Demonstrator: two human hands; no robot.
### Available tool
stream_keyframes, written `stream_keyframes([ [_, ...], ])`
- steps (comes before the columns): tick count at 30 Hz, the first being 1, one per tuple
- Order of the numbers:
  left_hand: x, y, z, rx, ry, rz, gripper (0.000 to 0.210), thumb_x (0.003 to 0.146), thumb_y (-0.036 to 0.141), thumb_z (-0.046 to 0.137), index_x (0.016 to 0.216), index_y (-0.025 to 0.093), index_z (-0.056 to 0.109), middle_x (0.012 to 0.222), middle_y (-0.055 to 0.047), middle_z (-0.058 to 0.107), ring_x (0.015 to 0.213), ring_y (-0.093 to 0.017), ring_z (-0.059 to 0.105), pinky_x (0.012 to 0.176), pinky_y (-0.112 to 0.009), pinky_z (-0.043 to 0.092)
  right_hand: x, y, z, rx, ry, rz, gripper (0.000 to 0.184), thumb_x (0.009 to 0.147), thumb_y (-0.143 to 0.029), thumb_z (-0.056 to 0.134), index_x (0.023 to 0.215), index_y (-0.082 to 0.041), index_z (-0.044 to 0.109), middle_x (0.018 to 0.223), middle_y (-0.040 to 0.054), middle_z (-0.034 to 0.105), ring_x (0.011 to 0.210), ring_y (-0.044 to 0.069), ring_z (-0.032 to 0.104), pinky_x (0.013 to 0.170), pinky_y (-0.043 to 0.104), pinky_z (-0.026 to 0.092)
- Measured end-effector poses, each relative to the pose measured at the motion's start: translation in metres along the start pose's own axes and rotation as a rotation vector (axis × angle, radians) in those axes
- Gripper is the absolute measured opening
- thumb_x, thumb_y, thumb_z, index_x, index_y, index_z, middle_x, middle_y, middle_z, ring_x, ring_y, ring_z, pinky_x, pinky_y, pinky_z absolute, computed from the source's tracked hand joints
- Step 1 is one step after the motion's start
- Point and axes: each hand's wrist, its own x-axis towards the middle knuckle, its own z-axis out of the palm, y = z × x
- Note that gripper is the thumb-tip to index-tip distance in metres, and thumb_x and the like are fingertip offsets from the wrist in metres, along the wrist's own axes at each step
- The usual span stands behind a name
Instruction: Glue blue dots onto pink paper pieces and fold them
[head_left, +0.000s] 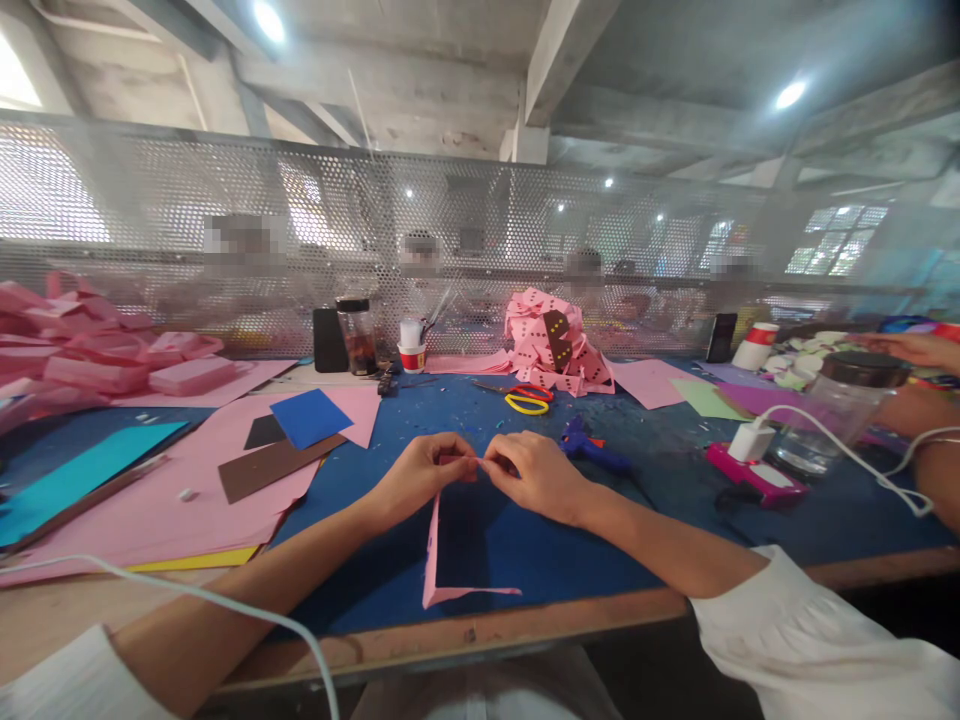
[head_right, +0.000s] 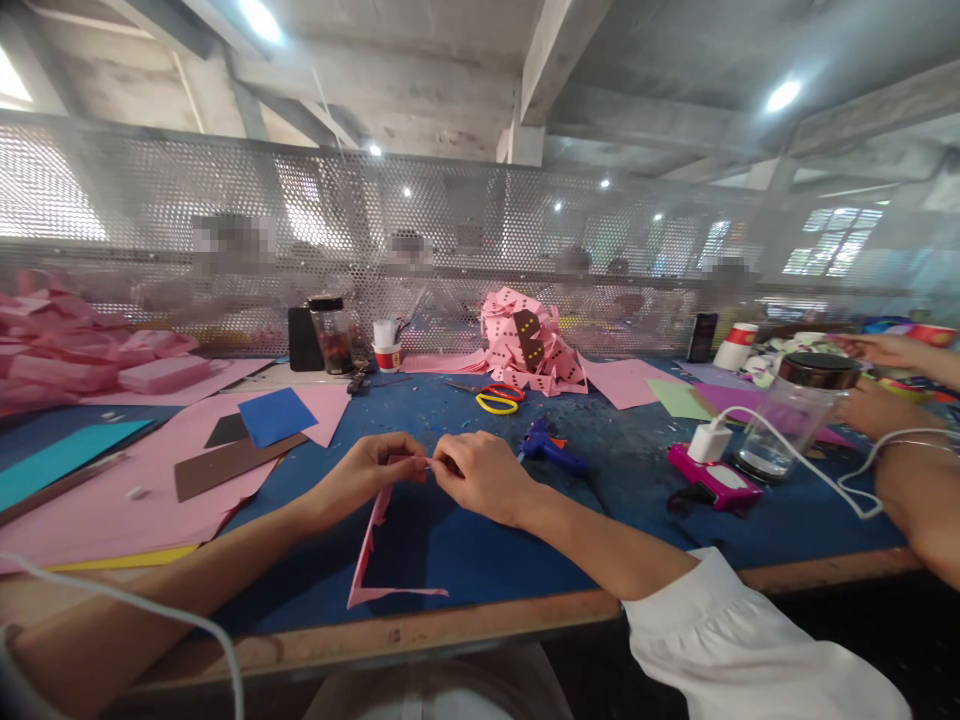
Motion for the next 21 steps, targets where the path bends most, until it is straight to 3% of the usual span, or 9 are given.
stream_keyframes([
  [9,0.0009,-0.0058,0.0005,0.009,0.013,0.04,0.024,0.079,0.039,0.062,0.083,0.016,0.065,0.074,-0.001,0.067,0.066,-0.015,0.062,0.046,-0.019,0.044,-0.0003,-0.0004,-0.0007,-0.027,-0.007,0.0,0.014,0.091,-0.027,0.051,0.079,-0.02,0.054,0.069,-0.0016,0.059,0.063,0.012,0.049,0.066,0.026,0.031],
  [15,0.0007,-0.0049,-0.0005,0.006,0.016,0.025,0.025,0.08,0.04,0.061,0.084,0.016,0.065,0.076,-0.002,0.068,0.06,-0.014,0.061,0.046,-0.021,0.044,0.0,0.0011,-0.0004,0.01,-0.026,0.023,0.016,0.094,-0.031,0.049,0.086,-0.02,0.057,0.072,-0.0011,0.061,0.065,0.012,0.051,0.066,0.025,0.032],
  [21,0.0007,-0.0032,-0.0012,0.015,0.036,0.032,0.025,0.079,0.04,0.063,0.083,0.016,0.065,0.076,-0.004,0.069,0.074,-0.019,0.065,0.046,-0.02,0.043,-0.0005,0.0015,-0.0009,0.025,-0.03,0.047,0.019,0.094,-0.035,0.047,0.089,-0.021,0.059,0.073,-0.0003,0.062,0.067,0.013,0.053,0.066,0.025,0.033],
])
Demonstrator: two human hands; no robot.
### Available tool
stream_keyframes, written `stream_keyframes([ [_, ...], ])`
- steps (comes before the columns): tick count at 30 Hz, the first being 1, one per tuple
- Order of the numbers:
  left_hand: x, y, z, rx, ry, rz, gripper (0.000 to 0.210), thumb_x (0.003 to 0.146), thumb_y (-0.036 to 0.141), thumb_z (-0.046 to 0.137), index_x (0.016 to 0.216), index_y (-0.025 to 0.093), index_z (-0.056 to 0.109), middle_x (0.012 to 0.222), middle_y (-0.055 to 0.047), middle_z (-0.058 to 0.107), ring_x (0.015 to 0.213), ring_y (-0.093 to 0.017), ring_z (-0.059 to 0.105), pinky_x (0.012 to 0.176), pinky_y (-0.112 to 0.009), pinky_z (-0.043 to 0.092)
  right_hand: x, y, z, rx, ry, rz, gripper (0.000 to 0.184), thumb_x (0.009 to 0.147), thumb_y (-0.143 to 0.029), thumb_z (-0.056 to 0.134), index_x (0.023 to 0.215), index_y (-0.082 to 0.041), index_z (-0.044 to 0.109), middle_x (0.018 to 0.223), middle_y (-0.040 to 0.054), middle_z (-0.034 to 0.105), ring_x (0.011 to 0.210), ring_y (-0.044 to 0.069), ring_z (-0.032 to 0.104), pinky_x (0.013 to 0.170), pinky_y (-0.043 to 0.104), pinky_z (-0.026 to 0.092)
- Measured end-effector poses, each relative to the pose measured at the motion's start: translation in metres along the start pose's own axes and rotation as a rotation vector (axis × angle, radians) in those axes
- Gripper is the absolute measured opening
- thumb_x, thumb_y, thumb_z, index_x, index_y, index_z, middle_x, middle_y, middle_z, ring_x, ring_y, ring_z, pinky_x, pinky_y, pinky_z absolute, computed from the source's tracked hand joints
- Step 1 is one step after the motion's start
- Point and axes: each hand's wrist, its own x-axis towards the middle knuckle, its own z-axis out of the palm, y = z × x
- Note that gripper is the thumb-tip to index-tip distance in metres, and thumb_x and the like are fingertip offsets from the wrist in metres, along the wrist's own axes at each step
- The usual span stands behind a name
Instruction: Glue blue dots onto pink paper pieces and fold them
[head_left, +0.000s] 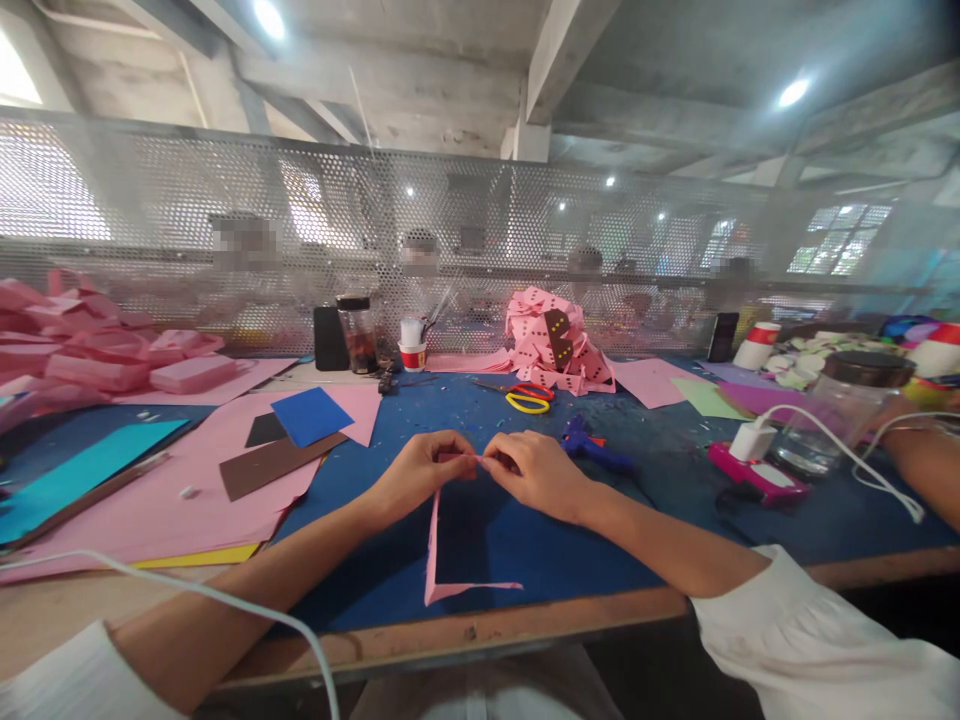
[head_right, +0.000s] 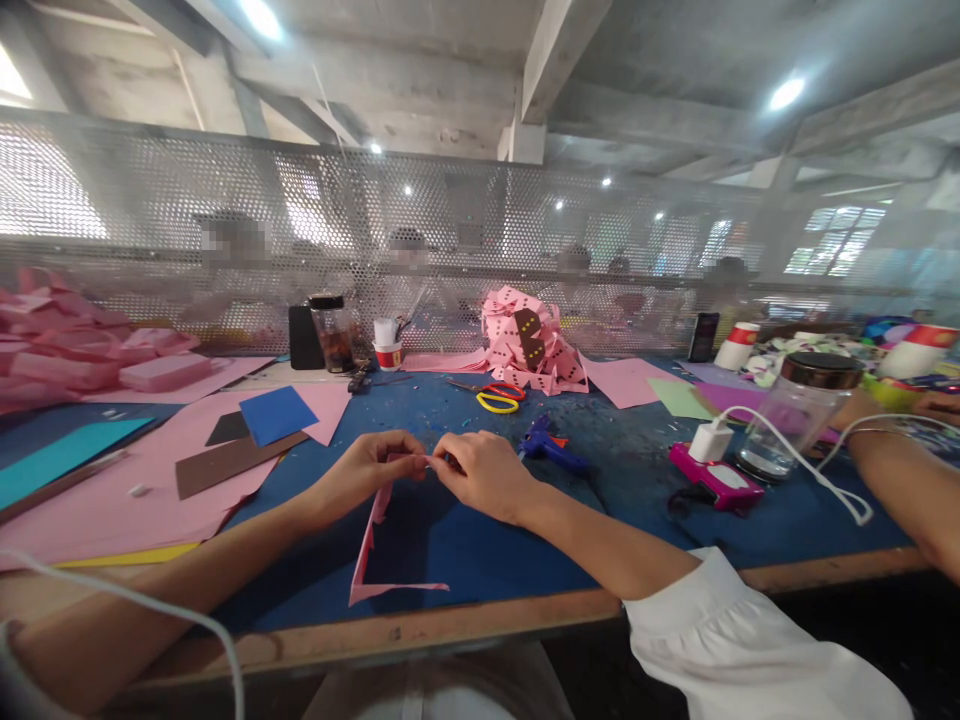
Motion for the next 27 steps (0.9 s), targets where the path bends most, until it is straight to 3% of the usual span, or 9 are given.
stream_keyframes([
  [5,0.0,0.004,-0.003,-0.014,0.013,0.011,0.024,0.079,0.039,0.063,0.082,0.015,0.065,0.075,-0.003,0.069,0.072,-0.019,0.064,0.051,-0.022,0.046,-0.001,0.0,0.0,0.006,0.0,0.021,0.017,0.094,-0.035,0.048,0.091,-0.022,0.06,0.073,-0.0002,0.063,0.068,0.013,0.054,0.066,0.024,0.034],
  [11,0.002,-0.003,-0.011,-0.045,0.057,0.066,0.021,0.079,0.036,0.065,0.083,0.016,0.066,0.077,-0.003,0.069,0.077,-0.017,0.064,0.072,-0.027,0.05,-0.001,0.002,0.001,0.035,-0.009,0.04,0.015,0.093,-0.033,0.05,0.093,-0.022,0.061,0.076,0.0005,0.065,0.071,0.014,0.057,0.068,0.024,0.036],
  [18,0.006,-0.006,-0.018,-0.009,0.129,0.065,0.023,0.079,0.039,0.065,0.083,0.016,0.066,0.075,-0.003,0.069,0.074,-0.017,0.064,0.072,-0.028,0.049,0.0,0.001,-0.001,0.196,-0.048,0.081,0.016,0.092,-0.032,0.051,0.089,-0.021,0.061,0.076,-0.0002,0.065,0.07,0.013,0.058,0.065,0.022,0.037],
  [27,0.012,-0.01,-0.03,-0.054,0.27,0.055,0.023,0.077,0.038,0.066,0.081,0.015,0.064,0.071,-0.002,0.068,0.071,-0.015,0.063,0.072,-0.029,0.049,-0.002,-0.018,-0.02,0.638,-0.306,0.083,0.033,0.091,-0.048,0.05,0.096,-0.019,0.064,0.084,0.0007,0.068,0.074,0.012,0.06,0.07,0.022,0.044],
])
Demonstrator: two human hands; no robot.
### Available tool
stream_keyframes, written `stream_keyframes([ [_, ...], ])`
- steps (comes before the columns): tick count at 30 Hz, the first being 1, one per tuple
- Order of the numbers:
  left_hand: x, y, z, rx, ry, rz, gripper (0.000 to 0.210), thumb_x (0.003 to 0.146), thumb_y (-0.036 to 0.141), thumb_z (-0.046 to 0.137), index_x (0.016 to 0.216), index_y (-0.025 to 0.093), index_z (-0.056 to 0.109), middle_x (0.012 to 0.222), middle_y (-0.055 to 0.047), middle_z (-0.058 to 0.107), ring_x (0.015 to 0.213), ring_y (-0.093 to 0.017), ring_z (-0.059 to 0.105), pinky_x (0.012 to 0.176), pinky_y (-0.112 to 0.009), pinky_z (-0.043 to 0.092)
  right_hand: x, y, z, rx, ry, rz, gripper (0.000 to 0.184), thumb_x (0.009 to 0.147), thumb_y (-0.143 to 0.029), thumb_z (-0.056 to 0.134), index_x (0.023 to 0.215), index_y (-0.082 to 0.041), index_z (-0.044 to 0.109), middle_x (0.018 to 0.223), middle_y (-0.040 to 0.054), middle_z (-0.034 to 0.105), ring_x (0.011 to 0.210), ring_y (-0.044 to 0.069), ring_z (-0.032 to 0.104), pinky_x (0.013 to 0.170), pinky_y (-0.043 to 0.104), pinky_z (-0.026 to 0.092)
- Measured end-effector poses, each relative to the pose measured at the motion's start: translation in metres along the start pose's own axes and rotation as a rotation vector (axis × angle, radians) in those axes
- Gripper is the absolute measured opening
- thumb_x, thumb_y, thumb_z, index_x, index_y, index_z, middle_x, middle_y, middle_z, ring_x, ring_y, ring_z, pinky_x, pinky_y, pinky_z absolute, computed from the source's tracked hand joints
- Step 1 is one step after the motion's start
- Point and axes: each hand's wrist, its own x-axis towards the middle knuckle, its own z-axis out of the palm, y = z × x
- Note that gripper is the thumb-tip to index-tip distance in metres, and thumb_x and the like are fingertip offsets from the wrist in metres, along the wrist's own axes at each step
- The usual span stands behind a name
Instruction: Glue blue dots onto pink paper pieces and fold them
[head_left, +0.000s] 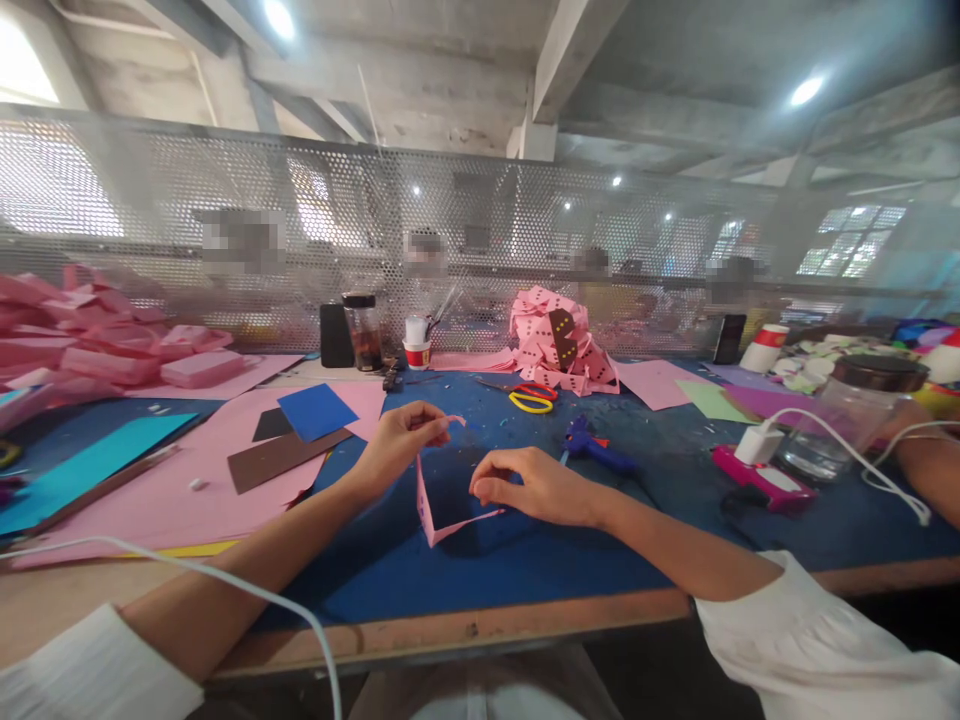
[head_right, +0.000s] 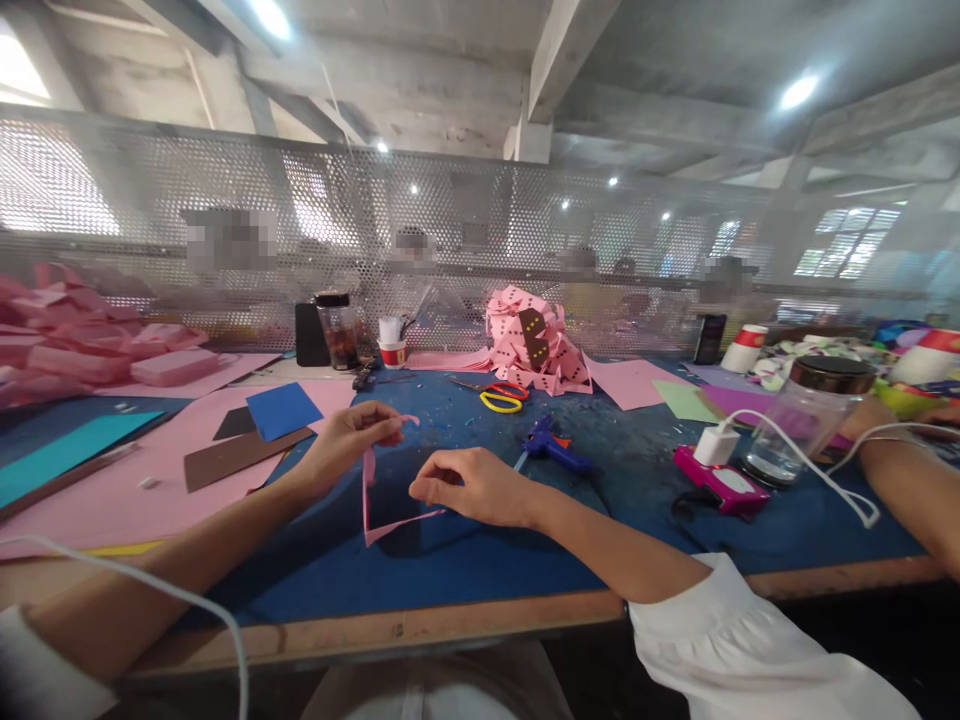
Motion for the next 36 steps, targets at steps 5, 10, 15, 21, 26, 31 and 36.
stream_keyframes([
  [5,0.003,-0.003,-0.006,0.03,0.052,-0.002,0.028,0.078,0.042,0.064,0.084,0.015,0.064,0.07,-0.002,0.067,0.07,-0.016,0.063,0.073,-0.031,0.049,0.0,0.001,0.002,-0.014,0.0,-0.027,0.022,0.085,-0.039,0.061,0.093,-0.019,0.066,0.09,0.0008,0.068,0.08,0.013,0.061,0.074,0.023,0.046],
  [10,0.004,-0.006,-0.007,0.04,0.079,0.005,0.033,0.078,0.044,0.063,0.091,0.014,0.065,0.078,-0.005,0.069,0.077,-0.018,0.065,0.08,-0.035,0.05,0.003,0.009,0.002,-0.084,0.113,-0.039,0.014,0.088,-0.031,0.059,0.089,-0.019,0.067,0.085,0.0004,0.067,0.076,0.012,0.06,0.073,0.023,0.045],
  [15,0.005,-0.008,-0.009,0.079,0.125,0.062,0.037,0.079,0.042,0.062,0.105,0.015,0.062,0.098,-0.009,0.071,0.096,-0.022,0.065,0.091,-0.04,0.046,0.003,0.01,0.002,-0.074,0.111,-0.046,0.012,0.088,-0.028,0.058,0.09,-0.019,0.066,0.087,-0.0002,0.067,0.077,0.011,0.06,0.074,0.022,0.045],
  [21,0.0,0.0,-0.005,0.286,0.196,0.173,0.028,0.083,0.037,0.056,0.103,0.019,0.064,0.11,-0.006,0.067,0.107,-0.022,0.059,0.099,-0.04,0.04,0.003,0.011,0.004,-0.11,0.122,-0.041,0.011,0.088,-0.025,0.058,0.092,-0.02,0.067,0.088,-0.0002,0.067,0.078,0.012,0.06,0.074,0.023,0.045],
  [26,-0.023,0.024,0.013,0.488,0.109,0.349,0.022,0.088,0.035,0.05,0.1,0.022,0.064,0.107,-0.005,0.065,0.106,-0.022,0.056,0.096,-0.038,0.04,0.005,0.016,0.004,-0.134,0.151,-0.044,0.01,0.087,-0.023,0.058,0.092,-0.019,0.066,0.089,0.0008,0.068,0.079,0.013,0.061,0.075,0.024,0.046],
  [31,-0.039,0.031,0.028,0.716,-0.069,0.543,0.014,0.086,0.035,0.056,0.089,0.022,0.063,0.088,-0.004,0.068,0.088,-0.022,0.058,0.088,-0.039,0.04,0.007,0.019,0.004,-0.162,0.212,-0.074,0.01,0.084,-0.019,0.06,0.093,-0.018,0.066,0.086,0.0009,0.068,0.077,0.013,0.062,0.073,0.023,0.046],
  [36,-0.036,0.019,0.028,0.803,-0.09,0.571,0.007,0.084,0.025,0.056,0.085,0.022,0.062,0.081,-0.004,0.068,0.081,-0.021,0.059,0.083,-0.037,0.041,0.008,0.024,0.003,-0.197,0.247,-0.073,0.011,0.087,-0.018,0.057,0.094,-0.019,0.066,0.088,0.0008,0.069,0.08,0.013,0.062,0.074,0.024,0.046],
])
